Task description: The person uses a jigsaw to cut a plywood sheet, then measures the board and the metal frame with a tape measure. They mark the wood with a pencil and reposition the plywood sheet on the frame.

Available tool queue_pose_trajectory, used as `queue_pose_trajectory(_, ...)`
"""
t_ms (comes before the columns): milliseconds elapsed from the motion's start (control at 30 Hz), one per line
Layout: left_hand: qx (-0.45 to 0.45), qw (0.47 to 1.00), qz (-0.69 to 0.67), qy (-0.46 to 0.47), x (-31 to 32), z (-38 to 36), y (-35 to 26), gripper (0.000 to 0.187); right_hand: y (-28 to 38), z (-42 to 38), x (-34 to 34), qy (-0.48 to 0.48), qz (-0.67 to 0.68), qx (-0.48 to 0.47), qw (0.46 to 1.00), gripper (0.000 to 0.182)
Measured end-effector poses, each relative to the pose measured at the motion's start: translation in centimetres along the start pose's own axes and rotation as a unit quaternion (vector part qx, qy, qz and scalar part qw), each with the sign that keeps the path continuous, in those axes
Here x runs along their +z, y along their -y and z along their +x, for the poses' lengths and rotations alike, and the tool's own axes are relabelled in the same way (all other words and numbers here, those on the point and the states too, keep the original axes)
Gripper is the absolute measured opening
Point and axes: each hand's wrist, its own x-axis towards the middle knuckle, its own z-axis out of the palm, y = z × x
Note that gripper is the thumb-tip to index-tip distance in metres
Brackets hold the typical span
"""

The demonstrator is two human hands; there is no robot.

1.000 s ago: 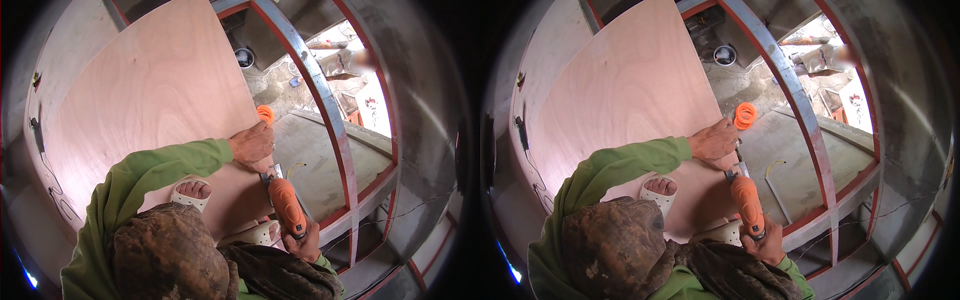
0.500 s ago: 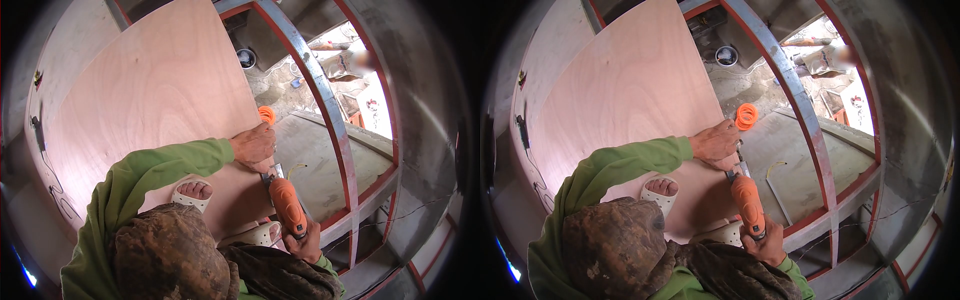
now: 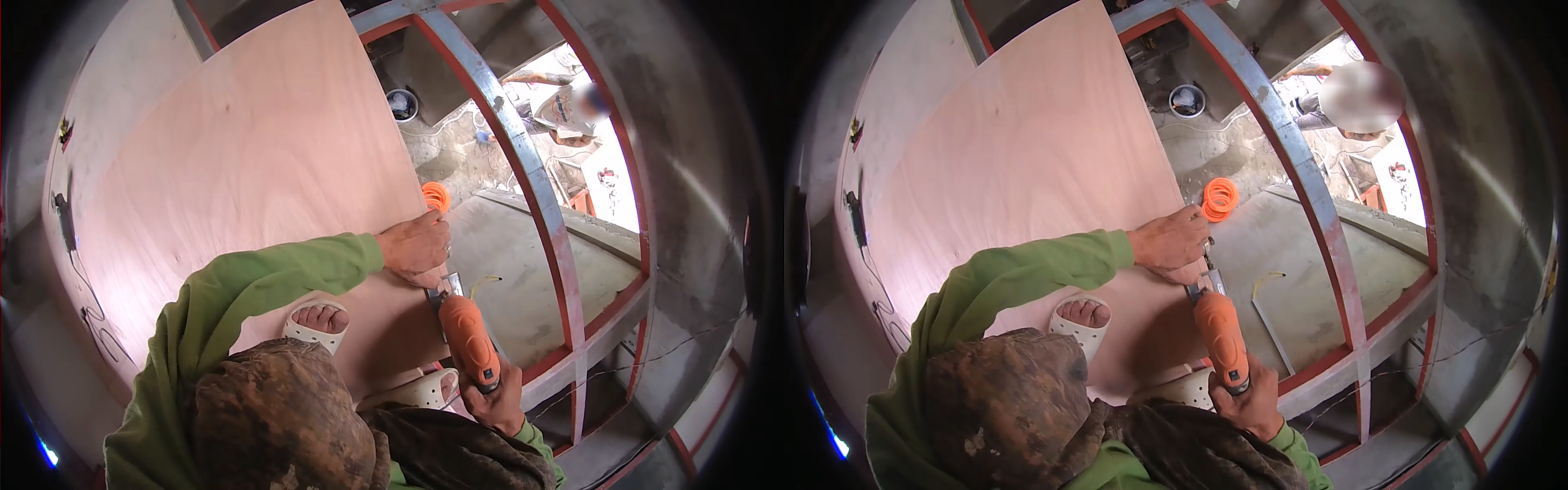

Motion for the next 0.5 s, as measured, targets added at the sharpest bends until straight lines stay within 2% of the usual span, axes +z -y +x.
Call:
queue_pose_trajectory(133,0.0,1.0,-0.007,-0.016,0.3,0.0,0.1,0.047,0.3,0.1,-0.1,0.002,-0.011,0.01,1.0,0.027)
queue_pose_trajectory(200,-0.012,1.0,0.001,0.017,0.3,0.1,-0.1,0.045,0.3,0.0,-0.1,0.005,0.011,0.034,0.999,0.025)
queue_pose_trajectory(333,0.014,0.998,0.047,0.038,1.5,-0.2,0.2,0.044,0.7,0.1,0.0,-0.012,-0.005,0.016,1.0,0.026)
queue_pose_trajectory(400,-0.018,0.996,0.059,0.068,1.7,0.0,0.2,0.054,-0.2,-0.2,0.2,-0.017,-0.021,-0.003,1.0,0.032)
queue_pose_trajectory(433,-0.034,0.995,0.064,0.071,1.4,0.3,0.2,0.059,-0.4,-0.4,0.1,-0.05,-0.02,0.009,0.999,0.032)
queue_pose_trajectory(500,-0.055,0.994,0.072,0.061,0.7,0.2,0.6,0.071,-0.3,-0.4,0.1,-0.025,-0.036,-0.012,0.999,0.039)
